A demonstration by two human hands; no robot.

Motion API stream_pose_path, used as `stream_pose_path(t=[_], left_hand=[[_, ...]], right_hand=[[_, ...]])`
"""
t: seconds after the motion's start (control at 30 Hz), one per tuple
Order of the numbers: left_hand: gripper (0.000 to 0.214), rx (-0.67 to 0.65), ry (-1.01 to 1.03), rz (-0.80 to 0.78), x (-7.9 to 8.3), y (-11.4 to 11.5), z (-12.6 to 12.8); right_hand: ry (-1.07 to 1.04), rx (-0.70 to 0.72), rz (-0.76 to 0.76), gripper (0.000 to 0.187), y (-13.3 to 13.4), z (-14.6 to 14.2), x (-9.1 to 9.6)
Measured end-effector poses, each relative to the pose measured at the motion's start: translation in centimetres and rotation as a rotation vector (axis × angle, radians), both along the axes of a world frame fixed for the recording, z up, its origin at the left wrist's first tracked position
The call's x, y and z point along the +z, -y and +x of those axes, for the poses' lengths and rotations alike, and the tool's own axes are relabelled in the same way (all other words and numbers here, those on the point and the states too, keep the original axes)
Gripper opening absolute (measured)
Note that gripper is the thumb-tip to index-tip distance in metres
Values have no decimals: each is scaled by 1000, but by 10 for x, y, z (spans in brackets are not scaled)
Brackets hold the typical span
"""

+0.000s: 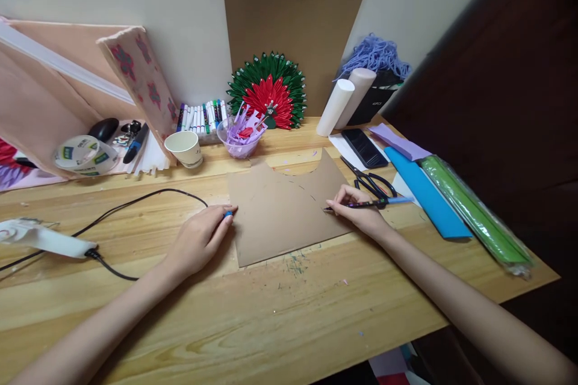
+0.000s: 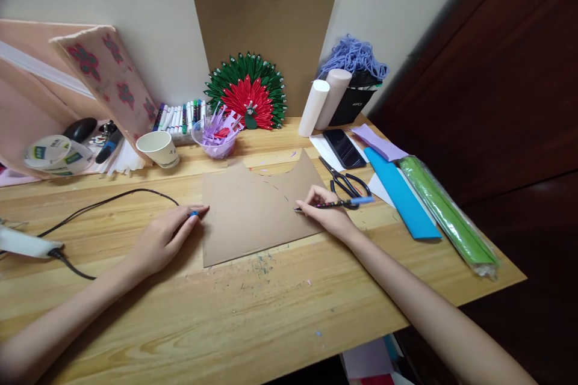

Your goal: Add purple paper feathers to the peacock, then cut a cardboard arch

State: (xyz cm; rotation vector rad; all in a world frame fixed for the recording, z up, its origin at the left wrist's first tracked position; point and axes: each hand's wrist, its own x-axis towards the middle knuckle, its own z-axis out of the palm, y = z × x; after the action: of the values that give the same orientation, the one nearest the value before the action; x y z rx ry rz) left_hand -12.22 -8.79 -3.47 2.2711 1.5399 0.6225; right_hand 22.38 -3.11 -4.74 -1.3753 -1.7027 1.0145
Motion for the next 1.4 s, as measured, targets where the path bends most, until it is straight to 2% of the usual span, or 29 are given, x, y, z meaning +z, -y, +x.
stream_pose_path(t=[0.1,0.3,0.6,0.83,1.1,1.27,1.4], left_hand=[[31,-48,-47,49,-2,1,0],[32,-85,-118,120,-6,0,-1],[33,-83,-125,106,-6,-2,-1],[32,-89,-127,103,-7,-2,-2],[32,-96,-140,107,-4,-2,-1],[32,-101,-109,100,-4,-3,-2],[31,-85,-78,57,-5,-2,-3]], right_hand=[[35,-24,28,37,-2,-2,-3],[107,-11,55,38,3,-1,-5],[119,51,61,33,3,3,-6],[141,171,-1,27,5,7,-4],[145,316,-48,29,6,15,-6],[3,224,-80,33,4,15,-6],[38,196,-39,32,7,12,-7]])
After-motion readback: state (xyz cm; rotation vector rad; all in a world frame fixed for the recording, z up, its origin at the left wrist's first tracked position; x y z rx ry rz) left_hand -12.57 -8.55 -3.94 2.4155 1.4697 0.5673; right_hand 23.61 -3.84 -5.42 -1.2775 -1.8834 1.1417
